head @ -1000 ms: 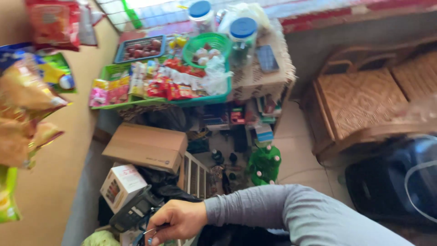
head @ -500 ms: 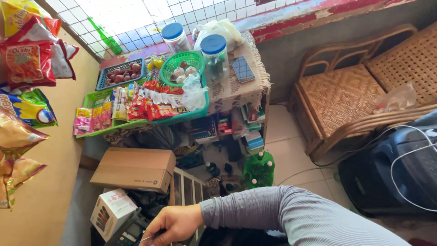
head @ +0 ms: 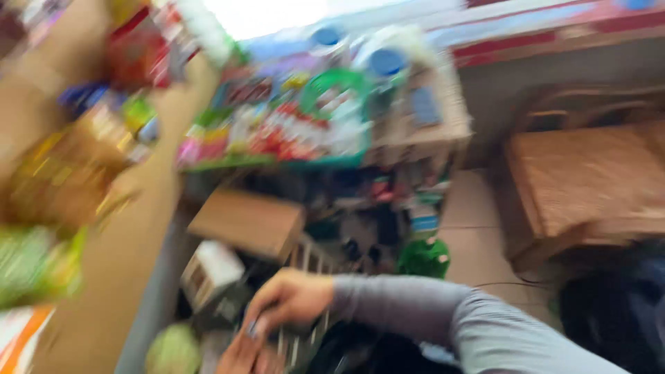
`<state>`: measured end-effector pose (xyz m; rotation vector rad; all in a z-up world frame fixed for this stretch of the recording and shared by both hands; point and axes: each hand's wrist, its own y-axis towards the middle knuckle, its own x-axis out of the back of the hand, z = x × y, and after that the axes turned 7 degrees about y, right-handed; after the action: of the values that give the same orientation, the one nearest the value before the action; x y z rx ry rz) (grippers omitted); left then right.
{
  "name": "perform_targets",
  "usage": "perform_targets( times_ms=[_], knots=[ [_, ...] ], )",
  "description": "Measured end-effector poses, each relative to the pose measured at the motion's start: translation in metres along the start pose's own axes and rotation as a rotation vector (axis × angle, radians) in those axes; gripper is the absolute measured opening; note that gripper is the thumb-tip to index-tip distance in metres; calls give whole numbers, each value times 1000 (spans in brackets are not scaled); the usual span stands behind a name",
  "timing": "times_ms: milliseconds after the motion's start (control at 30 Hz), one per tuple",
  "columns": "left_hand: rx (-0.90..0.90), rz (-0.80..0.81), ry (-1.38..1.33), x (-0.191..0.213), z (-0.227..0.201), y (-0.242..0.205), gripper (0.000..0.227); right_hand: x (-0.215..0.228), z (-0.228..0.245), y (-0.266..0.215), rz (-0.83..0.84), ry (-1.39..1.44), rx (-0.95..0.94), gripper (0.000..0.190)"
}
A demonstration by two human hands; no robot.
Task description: Connecting and crimping electrical wires using a wire stripper and terminal connectors.
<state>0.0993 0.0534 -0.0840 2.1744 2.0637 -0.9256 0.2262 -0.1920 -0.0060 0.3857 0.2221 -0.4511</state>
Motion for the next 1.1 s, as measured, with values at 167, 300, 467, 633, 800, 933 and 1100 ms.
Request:
perform_targets(
  times_ms=[167,300,467,633,800,933,1100],
  knots=[
    [-225,-256,75,-138,-73,-37,18,1,5,3,-41,20,-44,14],
    [-371,-315,202,-153,-79,-36,18,7,-2,2,-153,263,-55,7],
    [-430,-320,221,-157,-79,-44,15,6,-5,-1,-182,158,-55,9],
    [-466,-346,323,-161,-82,-54,19,0,1,3,-154,381,-135,13],
    [-451,-373,313,-161,-79,-57,18,-9,5,10,-21,373,1,9],
    [-504,-431,260,-158,-67,-59,17,-20,4,10,-30,406,29,4],
    [-436,-515,160,-135,-54,-71,17,-39,-24,17,-98,441,-151,5]
  ],
)
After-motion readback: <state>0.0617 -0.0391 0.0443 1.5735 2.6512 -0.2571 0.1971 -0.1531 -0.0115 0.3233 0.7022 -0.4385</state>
